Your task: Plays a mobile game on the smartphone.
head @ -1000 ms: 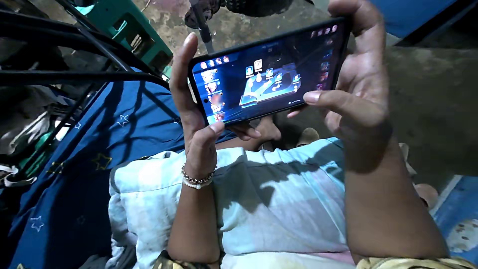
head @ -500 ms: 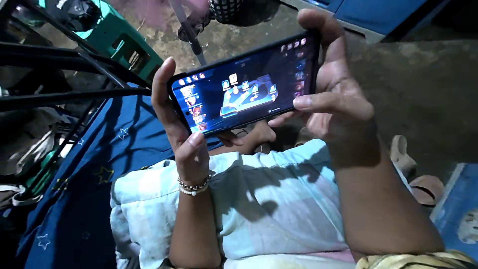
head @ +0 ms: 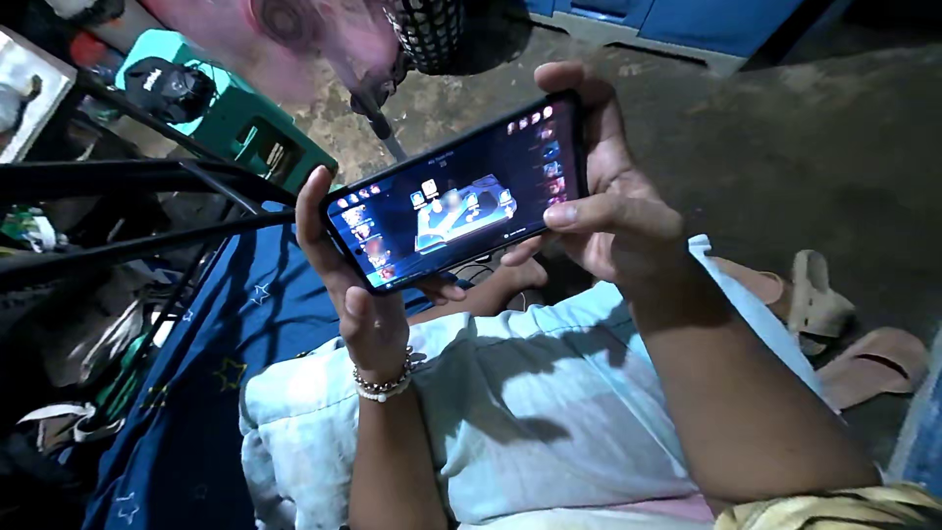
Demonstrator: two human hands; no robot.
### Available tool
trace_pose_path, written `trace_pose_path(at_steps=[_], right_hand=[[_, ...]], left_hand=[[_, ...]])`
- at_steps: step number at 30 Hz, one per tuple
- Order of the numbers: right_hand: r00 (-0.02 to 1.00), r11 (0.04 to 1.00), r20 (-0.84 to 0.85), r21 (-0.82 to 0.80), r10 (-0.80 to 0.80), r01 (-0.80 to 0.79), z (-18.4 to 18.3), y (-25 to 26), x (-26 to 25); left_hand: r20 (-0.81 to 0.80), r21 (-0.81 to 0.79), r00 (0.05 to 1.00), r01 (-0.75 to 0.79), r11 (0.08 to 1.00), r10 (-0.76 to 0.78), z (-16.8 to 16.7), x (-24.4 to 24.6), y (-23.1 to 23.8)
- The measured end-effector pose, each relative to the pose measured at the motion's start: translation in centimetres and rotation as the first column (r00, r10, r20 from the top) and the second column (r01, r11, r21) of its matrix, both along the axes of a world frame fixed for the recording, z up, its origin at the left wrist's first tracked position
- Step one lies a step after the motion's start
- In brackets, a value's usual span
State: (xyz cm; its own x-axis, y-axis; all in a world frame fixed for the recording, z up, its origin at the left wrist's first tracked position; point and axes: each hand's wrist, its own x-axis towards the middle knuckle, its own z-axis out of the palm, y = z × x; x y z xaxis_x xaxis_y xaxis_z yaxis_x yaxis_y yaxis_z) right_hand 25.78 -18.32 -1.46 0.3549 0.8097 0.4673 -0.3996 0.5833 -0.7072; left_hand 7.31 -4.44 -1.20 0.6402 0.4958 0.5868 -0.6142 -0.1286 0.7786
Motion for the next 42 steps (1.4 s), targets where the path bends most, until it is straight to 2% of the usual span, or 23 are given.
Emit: trace_pose_path(at_steps=[6,11,30,42], right_hand=[[0.999,1.0,0.053,0.005,-0.004,0.003,0.12,-0.39,0.12],[0.994,0.997,0.1,-0.058,-0.053,0.059,0.17,-0.68,-0.11],[0.986,0.991,0.124,-0.067,-0.108,0.117,-0.08,-0.07,-0.43],[0.985,0.99,0.128,-0.064,-0.113,0.122,-0.14,-0.07,-0.49]], left_hand=[[-0.004,0.024,0.999,-0.042,0.999,0.042,0.09,0.14,-0.3],[0.016,-0.004,1.0,-0.023,1.0,0.023,0.02,0.09,-0.28],[0.019,0.018,0.999,-0.038,0.999,0.037,-0.07,-0.01,0.26],[0.026,-0.042,1.0,0.017,0.999,-0.016,0.03,-0.16,0.0]])
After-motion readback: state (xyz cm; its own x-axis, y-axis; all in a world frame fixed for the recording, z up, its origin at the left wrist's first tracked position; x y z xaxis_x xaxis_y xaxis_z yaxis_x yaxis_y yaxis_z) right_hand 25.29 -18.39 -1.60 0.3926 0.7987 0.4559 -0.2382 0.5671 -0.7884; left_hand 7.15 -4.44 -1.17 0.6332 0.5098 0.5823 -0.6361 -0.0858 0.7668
